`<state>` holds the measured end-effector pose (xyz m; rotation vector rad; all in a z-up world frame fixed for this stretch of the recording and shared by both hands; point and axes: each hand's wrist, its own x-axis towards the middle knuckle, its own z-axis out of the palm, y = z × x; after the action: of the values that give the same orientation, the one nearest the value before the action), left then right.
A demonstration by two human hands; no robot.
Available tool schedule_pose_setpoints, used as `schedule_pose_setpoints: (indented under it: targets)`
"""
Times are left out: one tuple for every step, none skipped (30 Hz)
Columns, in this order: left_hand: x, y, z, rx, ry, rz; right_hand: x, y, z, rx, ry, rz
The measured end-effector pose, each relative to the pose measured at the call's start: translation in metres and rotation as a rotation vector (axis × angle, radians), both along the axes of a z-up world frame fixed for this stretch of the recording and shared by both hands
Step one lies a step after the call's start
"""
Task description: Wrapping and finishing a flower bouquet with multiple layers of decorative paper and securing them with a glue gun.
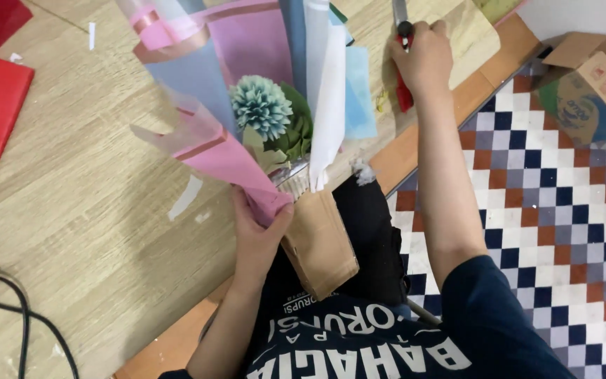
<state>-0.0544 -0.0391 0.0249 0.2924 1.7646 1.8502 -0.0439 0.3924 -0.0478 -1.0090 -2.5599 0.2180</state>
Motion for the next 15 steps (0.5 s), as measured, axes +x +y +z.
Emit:
schedule_pose_setpoints:
  targets:
    - [0.0, 0.0, -0.001, 0.003, 0.003, 0.016, 0.0, -0.002, 0.01, 0.003, 0.003, 0.016]
    - [0.0, 0.001, -0.002, 0.006, -0.025, 0.017, 0.0, -0.003, 0.019, -0.102, 0.065, 0.034]
    - [0.0, 0.001, -0.004, 0.007, -0.055, 0.014, 0.003, -0.005, 0.026, -0.21, 0.124, 0.047]
    - [0.002, -0.001, -0.004, 0.007, -0.055, 0.025, 0.018, -0.024, 0.044, -0.211, 0.122, 0.058]
    - [0.002, 0.0, -0.005, 0.03, -0.077, 0.014, 0.03, -0.04, 0.063, -0.365, 0.275, 0.106]
    - [0.002, 0.001, -0.005, 0.053, -0.098, 0.001, 0.043, -0.056, 0.082, -0.522, 0.426, 0.155]
    - [0.003, 0.002, -0.004, 0.057, -0.098, 0.016, 0.06, -0.086, 0.102, -0.521, 0.421, 0.17]
    - [0.005, 0.004, -0.003, 0.081, -0.092, 0.033, 0.077, -0.115, 0.121, -0.681, 0.494, 0.161]
    - [0.006, 0.006, -0.002, 0.102, -0.088, 0.045, 0.098, -0.144, 0.139, -0.842, 0.563, 0.145]
    - [0.006, 0.007, 0.001, 0.103, -0.089, 0.054, 0.107, -0.165, 0.141, -0.843, 0.558, 0.151]
    - [0.006, 0.009, 0.003, 0.125, -0.016, 0.057, 0.118, -0.186, 0.143, -0.855, 0.629, 0.205]
    - [0.006, 0.01, 0.005, 0.146, 0.057, 0.06, 0.13, -0.207, 0.144, -0.866, 0.7, 0.259]
    - [0.005, 0.011, 0.005, 0.144, 0.053, 0.06, 0.14, -0.223, 0.137, -0.868, 0.696, 0.256]
    - [0.004, 0.012, 0.004, 0.116, 0.051, 0.066, 0.149, -0.239, 0.131, -0.866, 0.599, 0.278]
    - [0.002, 0.014, 0.004, 0.09, 0.051, 0.073, 0.158, -0.255, 0.124, -0.862, 0.504, 0.3]
